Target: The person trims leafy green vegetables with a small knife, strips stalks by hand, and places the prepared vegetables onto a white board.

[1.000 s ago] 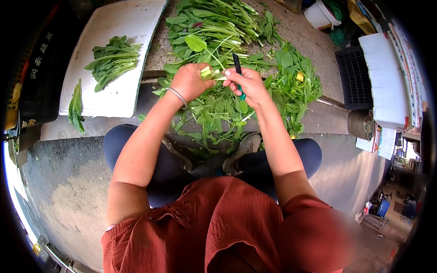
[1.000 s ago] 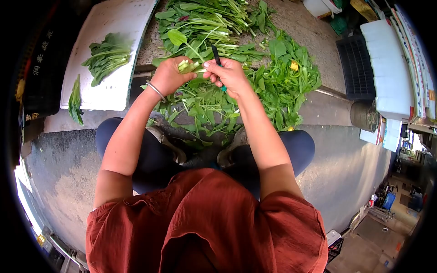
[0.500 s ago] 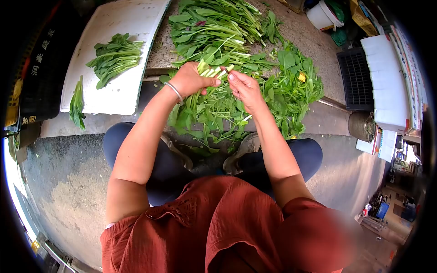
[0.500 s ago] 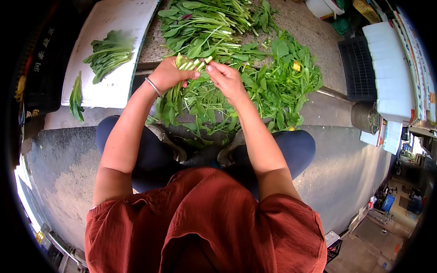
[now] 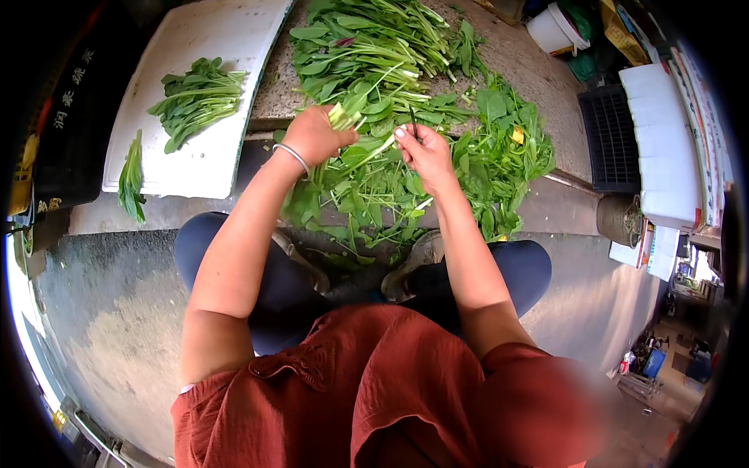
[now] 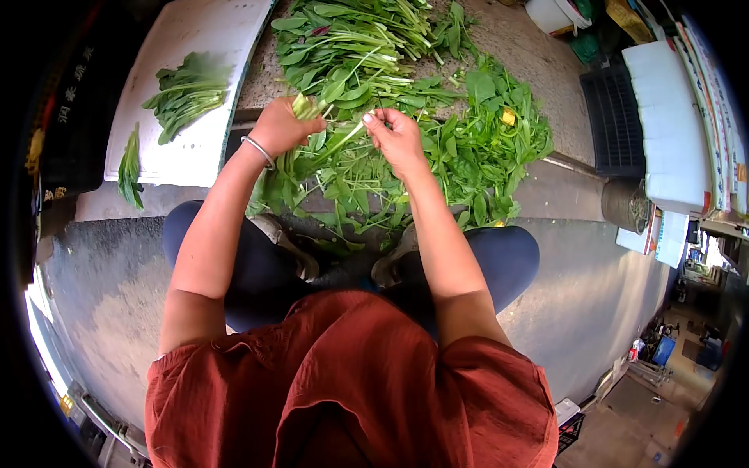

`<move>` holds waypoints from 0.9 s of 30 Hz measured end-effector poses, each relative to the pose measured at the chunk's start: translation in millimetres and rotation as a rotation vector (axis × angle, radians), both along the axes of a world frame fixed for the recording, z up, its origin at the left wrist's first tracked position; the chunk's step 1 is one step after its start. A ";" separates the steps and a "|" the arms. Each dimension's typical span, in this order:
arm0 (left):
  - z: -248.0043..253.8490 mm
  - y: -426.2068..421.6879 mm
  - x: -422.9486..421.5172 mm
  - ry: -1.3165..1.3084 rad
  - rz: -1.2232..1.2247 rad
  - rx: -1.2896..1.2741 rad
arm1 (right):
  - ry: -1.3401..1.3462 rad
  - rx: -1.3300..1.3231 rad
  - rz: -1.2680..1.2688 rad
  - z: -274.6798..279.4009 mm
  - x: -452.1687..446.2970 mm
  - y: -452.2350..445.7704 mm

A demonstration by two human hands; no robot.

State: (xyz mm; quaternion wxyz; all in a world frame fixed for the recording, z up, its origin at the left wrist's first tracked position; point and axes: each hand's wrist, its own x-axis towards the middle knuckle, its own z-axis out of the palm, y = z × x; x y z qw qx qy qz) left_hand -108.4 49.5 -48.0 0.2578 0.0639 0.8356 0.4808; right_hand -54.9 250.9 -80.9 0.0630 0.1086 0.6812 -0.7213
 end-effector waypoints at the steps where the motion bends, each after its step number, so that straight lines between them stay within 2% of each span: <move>1: -7.2 -2.1 -0.1 0.421 -0.063 -0.267 | 0.017 0.153 0.002 -6.8 -4.0 2.8; 4: -5.9 -0.7 2.4 0.431 -0.061 -0.402 | -0.068 0.209 0.057 -7.2 -5.9 1.7; 6: -7.6 0.5 2.2 0.430 -0.068 -0.312 | -0.052 0.181 0.087 -3.2 -9.4 -9.1; 8: -21.4 1.0 -0.2 0.266 -0.081 0.062 | -0.079 -0.026 0.169 10.6 -14.6 -20.5; 10: -17.0 0.6 -1.7 0.254 -0.058 0.102 | -0.098 -0.048 0.229 13.0 -31.0 -20.8; 12: -16.8 -2.9 -7.0 0.206 0.010 0.031 | 0.063 0.256 0.179 14.3 -56.1 -18.8; 14: -13.4 -4.5 -6.0 0.208 0.001 -0.010 | 0.148 0.370 -0.066 9.3 -93.4 -7.6; 16: -14.0 -3.3 -4.4 0.312 -0.021 -0.023 | 0.421 0.951 -0.210 -24.1 -136.6 18.9; 17: -12.6 -3.1 -4.4 0.315 -0.017 -0.024 | 0.425 0.949 -0.207 -23.3 -143.7 20.8; 19: -8.3 -3.2 -3.9 0.307 -0.031 -0.030 | 0.220 1.200 -0.174 -21.4 -154.0 22.1; 20: -5.6 -3.7 -3.6 0.308 -0.027 -0.032 | 0.223 1.198 -0.171 -19.4 -157.7 25.1; 22: -0.7 -4.8 -3.3 0.308 -0.033 -0.041 | 0.122 0.988 -0.056 -19.8 -166.7 38.0; 23: -0.2 -5.3 -2.7 0.305 -0.030 -0.039 | 0.158 0.877 -0.062 -22.4 -171.8 42.8; 24: 0.0 -5.1 -2.0 0.341 -0.006 -0.081 | 0.155 0.880 -0.060 -17.7 -169.7 42.1; 27: -1.3 -3.6 -1.8 0.390 0.056 -0.116 | 0.266 0.278 -0.221 30.7 -147.4 30.6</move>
